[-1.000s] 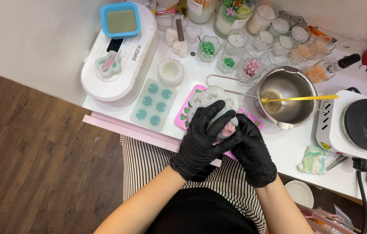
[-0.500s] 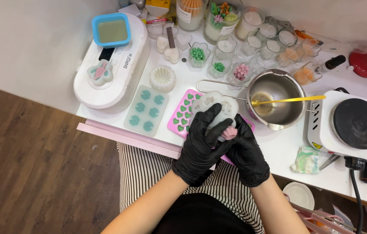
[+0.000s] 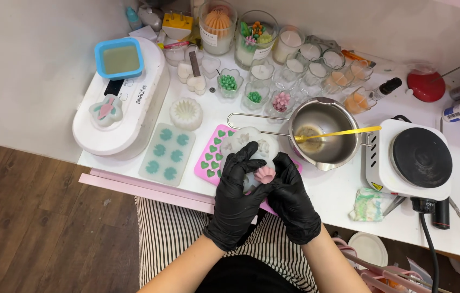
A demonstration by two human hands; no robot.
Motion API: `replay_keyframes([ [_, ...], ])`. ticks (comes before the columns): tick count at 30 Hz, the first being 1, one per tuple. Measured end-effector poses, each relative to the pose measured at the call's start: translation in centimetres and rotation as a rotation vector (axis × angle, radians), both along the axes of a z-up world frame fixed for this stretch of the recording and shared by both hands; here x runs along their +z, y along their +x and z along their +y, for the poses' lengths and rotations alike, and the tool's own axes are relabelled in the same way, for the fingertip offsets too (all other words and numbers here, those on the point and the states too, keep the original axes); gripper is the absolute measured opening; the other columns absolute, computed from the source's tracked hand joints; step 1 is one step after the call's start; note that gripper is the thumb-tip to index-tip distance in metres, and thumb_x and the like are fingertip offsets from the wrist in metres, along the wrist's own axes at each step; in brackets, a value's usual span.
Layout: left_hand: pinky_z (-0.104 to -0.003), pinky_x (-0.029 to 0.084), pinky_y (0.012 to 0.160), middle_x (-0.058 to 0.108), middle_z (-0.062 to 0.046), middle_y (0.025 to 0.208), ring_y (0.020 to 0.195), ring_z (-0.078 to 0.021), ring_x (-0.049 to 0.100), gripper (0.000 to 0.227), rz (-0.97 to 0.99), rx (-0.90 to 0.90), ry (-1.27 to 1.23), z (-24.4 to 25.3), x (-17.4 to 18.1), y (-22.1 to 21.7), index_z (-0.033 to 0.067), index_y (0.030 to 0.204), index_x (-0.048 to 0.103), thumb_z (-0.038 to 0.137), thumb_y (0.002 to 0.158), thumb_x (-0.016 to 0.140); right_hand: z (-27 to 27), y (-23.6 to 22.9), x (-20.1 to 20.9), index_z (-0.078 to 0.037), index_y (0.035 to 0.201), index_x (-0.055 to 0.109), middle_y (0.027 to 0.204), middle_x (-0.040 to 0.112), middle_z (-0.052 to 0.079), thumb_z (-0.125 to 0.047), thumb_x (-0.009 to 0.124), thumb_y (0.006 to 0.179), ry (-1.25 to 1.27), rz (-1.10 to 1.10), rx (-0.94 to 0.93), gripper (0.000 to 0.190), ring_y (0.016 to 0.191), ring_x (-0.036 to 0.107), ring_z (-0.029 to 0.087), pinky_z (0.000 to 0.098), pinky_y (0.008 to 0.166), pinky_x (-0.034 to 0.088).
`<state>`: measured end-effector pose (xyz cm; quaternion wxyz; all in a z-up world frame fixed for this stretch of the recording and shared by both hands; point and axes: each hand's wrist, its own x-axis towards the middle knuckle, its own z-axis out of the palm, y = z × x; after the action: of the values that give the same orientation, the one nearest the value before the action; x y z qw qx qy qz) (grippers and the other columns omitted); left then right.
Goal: Removing small wax shapes from silicone molds and placing them into a container.
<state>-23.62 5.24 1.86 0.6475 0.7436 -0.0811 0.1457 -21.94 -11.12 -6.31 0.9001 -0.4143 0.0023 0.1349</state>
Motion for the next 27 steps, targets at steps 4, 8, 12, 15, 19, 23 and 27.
replay_keyframes([
  [4,-0.034,0.052,0.103,0.064,-0.012,0.137,0.116,-0.0223,0.064,0.048,-0.059,0.027,0.006,0.2,0.0,-0.1,0.0046,0.127,0.062,0.001,0.083,0.082,0.0,-0.3,-0.5,-0.005,0.148,0.046,0.122,0.062,0.011,0.01,0.063,0.091,-0.016,-0.014,0.003,0.062,0.114,0.06,0.025,0.0392,0.105,0.049],
  [8,-0.032,0.053,0.099,0.066,-0.009,0.134,0.112,-0.0184,0.065,0.051,0.01,0.037,-0.041,-0.1,-0.6,0.1,0.0026,0.13,0.062,0.001,0.083,0.081,0.0,-0.3,0.2,-0.002,0.148,0.042,0.12,0.061,0.012,0.01,0.064,0.095,-0.06,0.008,-0.012,0.059,0.115,0.062,0.024,0.0398,0.108,0.05],
  [12,-0.032,0.053,0.099,0.068,-0.007,0.125,0.109,-0.0148,0.065,0.049,0.186,0.01,-0.357,0.6,-1.2,0.1,0.0031,0.128,0.063,0.001,0.083,0.081,0.4,-0.4,2.5,-0.005,0.148,0.045,0.131,0.064,0.01,0.0,0.062,0.088,-0.072,0.045,-0.006,0.063,0.113,0.065,0.019,0.0336,0.094,0.052],
  [15,-0.034,0.051,0.099,0.067,-0.008,0.122,0.11,-0.0157,0.063,0.036,0.273,-0.038,-0.575,1.8,-3.3,0.4,-0.0003,0.125,0.066,0.002,0.09,0.077,0.8,0.0,2.6,-0.004,0.146,0.048,0.127,0.066,0.01,-0.005,0.062,0.091,-0.059,0.061,0.01,0.056,0.106,0.066,0.02,0.034,0.085,0.055],
  [19,-0.037,0.055,0.101,0.073,-0.011,0.116,0.11,-0.0241,0.071,0.033,0.391,-0.128,-0.888,5.0,-1.0,2.1,-0.0021,0.123,0.067,0.025,0.105,0.063,0.3,0.2,0.6,-0.002,0.142,0.051,0.124,0.066,0.008,-0.004,0.063,0.094,-0.096,0.107,-0.038,0.05,0.106,0.066,0.018,0.0309,0.084,0.056],
  [23,-0.034,0.055,0.098,0.077,-0.01,0.111,0.107,-0.0224,0.071,0.049,0.685,-0.153,-1.236,8.1,1.0,4.2,0.0041,0.124,0.065,0.043,0.094,0.058,0.9,0.3,1.8,-0.002,0.143,0.052,0.124,0.067,0.009,-0.005,0.062,0.094,-0.089,0.101,-0.023,0.05,0.103,0.066,0.02,0.033,0.084,0.056],
  [27,-0.034,0.052,0.089,0.075,-0.008,0.111,0.103,-0.0199,0.069,0.051,0.863,-0.254,-1.372,10.0,0.8,5.5,0.0061,0.126,0.065,0.048,0.098,0.063,1.6,0.5,3.0,0.001,0.139,0.052,0.123,0.067,0.011,-0.005,0.06,0.092,-0.148,0.082,-0.006,0.049,0.108,0.068,0.021,0.037,0.092,0.057],
])
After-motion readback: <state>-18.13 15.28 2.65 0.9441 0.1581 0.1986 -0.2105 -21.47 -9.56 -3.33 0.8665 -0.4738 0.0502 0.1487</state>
